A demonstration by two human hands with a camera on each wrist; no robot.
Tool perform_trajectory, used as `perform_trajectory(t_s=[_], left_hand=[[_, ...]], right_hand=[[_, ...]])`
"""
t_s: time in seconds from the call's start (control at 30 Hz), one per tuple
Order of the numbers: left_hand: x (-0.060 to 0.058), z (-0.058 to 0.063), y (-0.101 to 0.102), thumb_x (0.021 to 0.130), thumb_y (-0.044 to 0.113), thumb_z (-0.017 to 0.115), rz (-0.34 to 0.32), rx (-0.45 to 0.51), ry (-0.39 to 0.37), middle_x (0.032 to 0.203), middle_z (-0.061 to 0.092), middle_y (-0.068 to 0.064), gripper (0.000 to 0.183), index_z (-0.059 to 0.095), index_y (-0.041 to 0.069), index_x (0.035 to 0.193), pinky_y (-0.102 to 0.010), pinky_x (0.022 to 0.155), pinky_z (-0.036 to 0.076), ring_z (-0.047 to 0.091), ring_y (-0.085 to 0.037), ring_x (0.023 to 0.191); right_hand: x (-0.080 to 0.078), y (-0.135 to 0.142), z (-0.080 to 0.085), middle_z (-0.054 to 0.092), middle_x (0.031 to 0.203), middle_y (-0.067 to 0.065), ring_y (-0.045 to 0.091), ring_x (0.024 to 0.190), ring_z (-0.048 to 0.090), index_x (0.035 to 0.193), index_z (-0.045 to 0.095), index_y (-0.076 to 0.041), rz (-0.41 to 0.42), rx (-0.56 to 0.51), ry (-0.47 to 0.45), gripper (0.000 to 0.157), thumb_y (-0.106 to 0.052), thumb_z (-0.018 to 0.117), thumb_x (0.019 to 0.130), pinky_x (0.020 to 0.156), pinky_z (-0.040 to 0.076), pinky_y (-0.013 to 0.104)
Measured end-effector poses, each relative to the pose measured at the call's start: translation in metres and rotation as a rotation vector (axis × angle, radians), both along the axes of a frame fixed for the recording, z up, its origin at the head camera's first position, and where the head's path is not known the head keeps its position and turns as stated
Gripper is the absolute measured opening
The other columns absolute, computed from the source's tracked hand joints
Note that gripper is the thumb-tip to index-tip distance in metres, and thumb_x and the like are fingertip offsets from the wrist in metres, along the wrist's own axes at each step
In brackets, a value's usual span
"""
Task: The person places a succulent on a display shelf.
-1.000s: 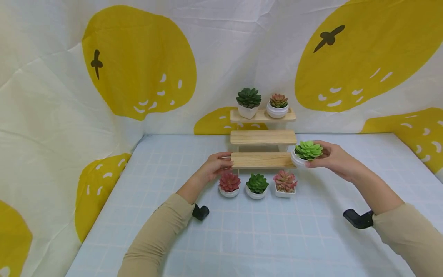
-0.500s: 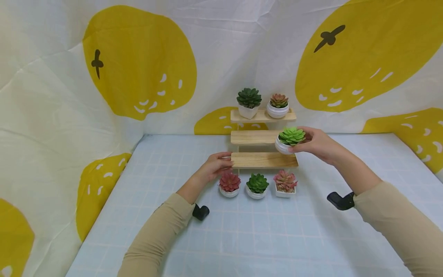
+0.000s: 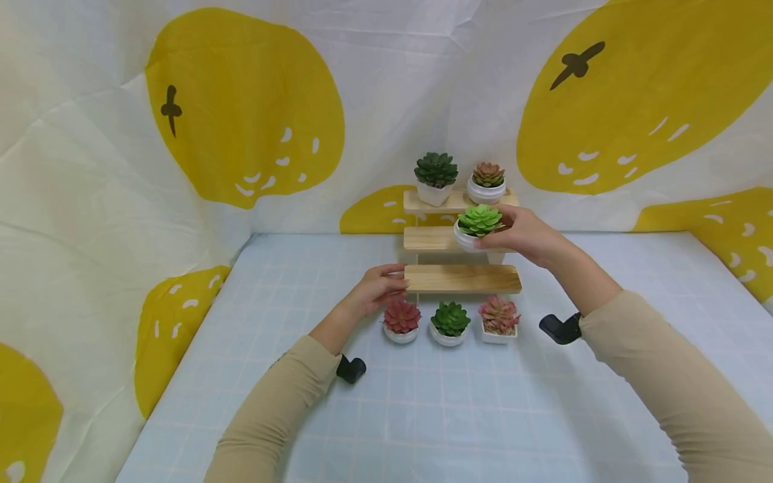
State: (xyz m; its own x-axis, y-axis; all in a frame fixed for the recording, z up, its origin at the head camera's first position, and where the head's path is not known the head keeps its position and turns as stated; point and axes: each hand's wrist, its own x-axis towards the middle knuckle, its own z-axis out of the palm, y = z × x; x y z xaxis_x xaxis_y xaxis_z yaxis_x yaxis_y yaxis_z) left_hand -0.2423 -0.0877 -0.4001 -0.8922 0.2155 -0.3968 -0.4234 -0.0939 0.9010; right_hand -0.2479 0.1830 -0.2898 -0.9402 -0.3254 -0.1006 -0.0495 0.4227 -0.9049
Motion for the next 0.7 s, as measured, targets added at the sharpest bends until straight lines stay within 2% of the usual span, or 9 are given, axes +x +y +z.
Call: perform_trajectory(t_s=[0.33,0.53,0.7], left_hand=[[-0.001,-0.001,-0.001,0.087,-0.007,0.058,0.004,-0.005,-0.001,0.127,0.053,-0.021,0.049,0.047,0.001,0.134,-0.024,0.070,0.055,0.060,-0.015,0.081],[-0.003,-0.003,0.000,0.087,-0.007,0.058,0.000,-0.010,0.000,0.127,0.052,-0.021,0.049,0.047,0.001,0.134,-0.027,0.076,0.055,0.060,-0.016,0.084],[-0.003,-0.003,0.001,0.087,-0.007,0.059,0.000,-0.019,-0.005,0.127,0.053,-0.021,0.049,0.047,0.001,0.134,-0.029,0.080,0.054,0.060,-0.016,0.085]], right_hand=[[-0.013,-0.023,-0.003,0.051,0.113,0.010,0.021,0.098,0.046,0.129,0.048,-0.002,0.002,-0.030,-0.005,0.058,-0.011,0.074,0.078,0.081,0.046,0.026],[-0.019,-0.033,-0.007,0.049,0.115,0.013,0.023,0.100,0.044,0.128,0.049,-0.002,-0.019,-0.006,0.019,0.059,-0.012,0.076,0.076,0.082,0.044,0.029],[-0.025,-0.040,-0.010,0.046,0.118,0.016,0.026,0.103,0.043,0.132,0.046,-0.003,-0.041,0.012,0.003,0.066,-0.013,0.077,0.075,0.084,0.043,0.033]])
